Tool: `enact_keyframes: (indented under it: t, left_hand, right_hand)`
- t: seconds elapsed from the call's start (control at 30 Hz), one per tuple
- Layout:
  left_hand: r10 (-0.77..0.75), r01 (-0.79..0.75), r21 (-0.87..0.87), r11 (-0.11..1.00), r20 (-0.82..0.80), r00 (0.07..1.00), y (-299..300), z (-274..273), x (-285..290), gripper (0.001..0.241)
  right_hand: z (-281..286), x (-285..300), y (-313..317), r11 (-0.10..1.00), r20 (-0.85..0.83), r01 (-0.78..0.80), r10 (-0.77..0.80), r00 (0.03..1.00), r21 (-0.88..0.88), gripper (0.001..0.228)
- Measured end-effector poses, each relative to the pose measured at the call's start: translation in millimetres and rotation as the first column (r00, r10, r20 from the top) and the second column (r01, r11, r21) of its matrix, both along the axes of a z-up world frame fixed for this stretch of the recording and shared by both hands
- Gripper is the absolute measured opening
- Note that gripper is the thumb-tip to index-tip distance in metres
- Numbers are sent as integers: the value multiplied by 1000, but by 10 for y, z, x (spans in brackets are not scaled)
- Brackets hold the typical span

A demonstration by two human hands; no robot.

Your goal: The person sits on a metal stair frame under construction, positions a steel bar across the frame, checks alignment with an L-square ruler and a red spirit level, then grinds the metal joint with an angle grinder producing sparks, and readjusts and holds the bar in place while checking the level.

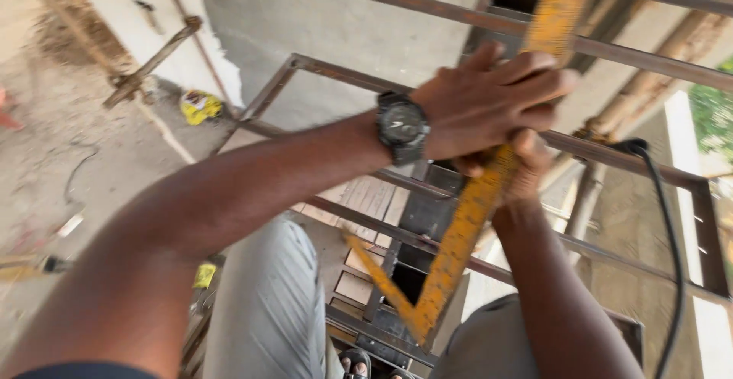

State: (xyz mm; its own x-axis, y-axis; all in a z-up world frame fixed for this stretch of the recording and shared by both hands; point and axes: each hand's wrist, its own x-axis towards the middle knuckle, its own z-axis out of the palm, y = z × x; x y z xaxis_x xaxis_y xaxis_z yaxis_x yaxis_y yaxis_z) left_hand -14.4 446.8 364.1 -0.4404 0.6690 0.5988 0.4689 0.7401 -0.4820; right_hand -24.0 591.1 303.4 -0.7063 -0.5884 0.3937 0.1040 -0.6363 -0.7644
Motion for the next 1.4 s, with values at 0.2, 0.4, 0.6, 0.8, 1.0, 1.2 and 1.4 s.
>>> enact_keyframes:
  t: [0.2, 0.4, 0.6, 0.8, 1.0, 1.2, 1.4]
  left_hand:
    - [-48, 30, 297, 954, 54, 997, 114, -266, -169, 70]
    - [-387, 227, 481, 847, 262, 884, 43, -554, -200, 121]
    - [-404, 260, 507, 822, 195, 894, -153, -599, 77, 124]
    - [-510, -169, 658, 734, 698, 502, -361, -1249, 1013, 139]
    - [-82, 161, 49, 986, 975, 205, 193, -1837, 1092, 55]
    - [-236, 128, 262, 956, 953, -190, 410, -2067, 1136, 44]
    - [-221, -237, 256, 937, 961, 165, 134, -1866, 1161, 46]
  right_hand:
    - [109, 86, 95, 980, 29, -194, 195, 980, -41, 59]
    - [-98, 18, 199, 971, 15, -210, 213, 977, -112, 39]
    - [254, 199, 153, 999, 52, 27, -29, 998, 38, 65]
    - [486, 163, 399, 946, 43, -316, 320, 947, -74, 45]
    - [-11, -318, 788, 942, 230, -335, 332, 915, -28, 54]
    - [157, -738, 541, 756, -46, -653, 652, 757, -32, 48]
    - [525, 191, 425, 994, -241, -4, 31, 970, 110, 43]
